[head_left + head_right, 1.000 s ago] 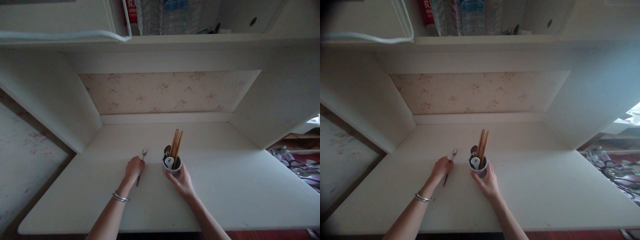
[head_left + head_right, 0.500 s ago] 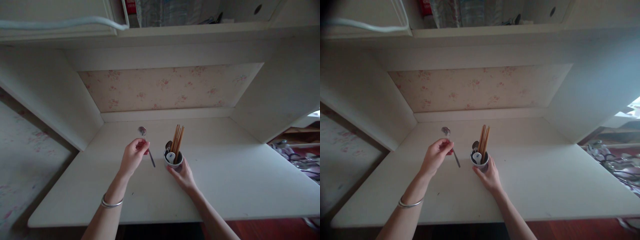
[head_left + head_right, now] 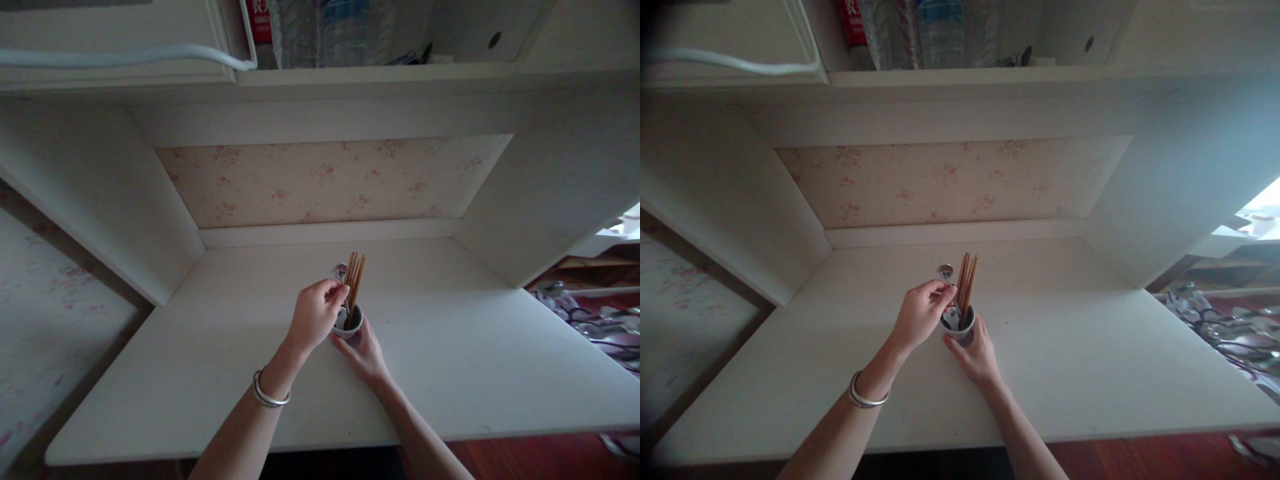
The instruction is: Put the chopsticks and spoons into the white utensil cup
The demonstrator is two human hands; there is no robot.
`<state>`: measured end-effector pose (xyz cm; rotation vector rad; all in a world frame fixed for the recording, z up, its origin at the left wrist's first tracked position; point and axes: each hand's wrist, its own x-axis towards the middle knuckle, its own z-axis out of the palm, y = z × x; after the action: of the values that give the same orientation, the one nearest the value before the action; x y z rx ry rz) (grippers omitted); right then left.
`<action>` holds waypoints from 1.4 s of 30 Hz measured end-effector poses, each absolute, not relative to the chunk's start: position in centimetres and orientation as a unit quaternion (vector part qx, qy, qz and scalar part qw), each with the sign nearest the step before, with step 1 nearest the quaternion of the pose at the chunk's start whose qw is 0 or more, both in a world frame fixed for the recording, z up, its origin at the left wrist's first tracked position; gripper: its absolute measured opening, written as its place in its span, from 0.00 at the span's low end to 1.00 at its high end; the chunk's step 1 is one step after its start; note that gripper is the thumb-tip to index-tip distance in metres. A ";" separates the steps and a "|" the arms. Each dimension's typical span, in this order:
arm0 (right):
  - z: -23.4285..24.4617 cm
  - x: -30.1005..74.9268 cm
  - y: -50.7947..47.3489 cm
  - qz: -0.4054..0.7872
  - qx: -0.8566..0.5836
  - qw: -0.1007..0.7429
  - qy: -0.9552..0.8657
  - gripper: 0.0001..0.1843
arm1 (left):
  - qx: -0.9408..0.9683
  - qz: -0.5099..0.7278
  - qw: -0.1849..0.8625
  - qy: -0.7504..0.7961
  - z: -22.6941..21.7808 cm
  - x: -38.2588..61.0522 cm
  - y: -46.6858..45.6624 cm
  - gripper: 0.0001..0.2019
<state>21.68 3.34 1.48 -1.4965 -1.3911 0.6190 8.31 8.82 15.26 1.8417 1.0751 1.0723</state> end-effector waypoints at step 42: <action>0.5 21.9 3.2 0.274 -0.639 0.470 -0.544 0.40 | 0.693 0.306 0.242 0.606 1.1 -2.1 1.1 0.22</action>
<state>21.95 3.16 0.45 -1.5664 -1.3336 0.6712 -2.10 1.14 1.07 1.8941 1.6583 0.8377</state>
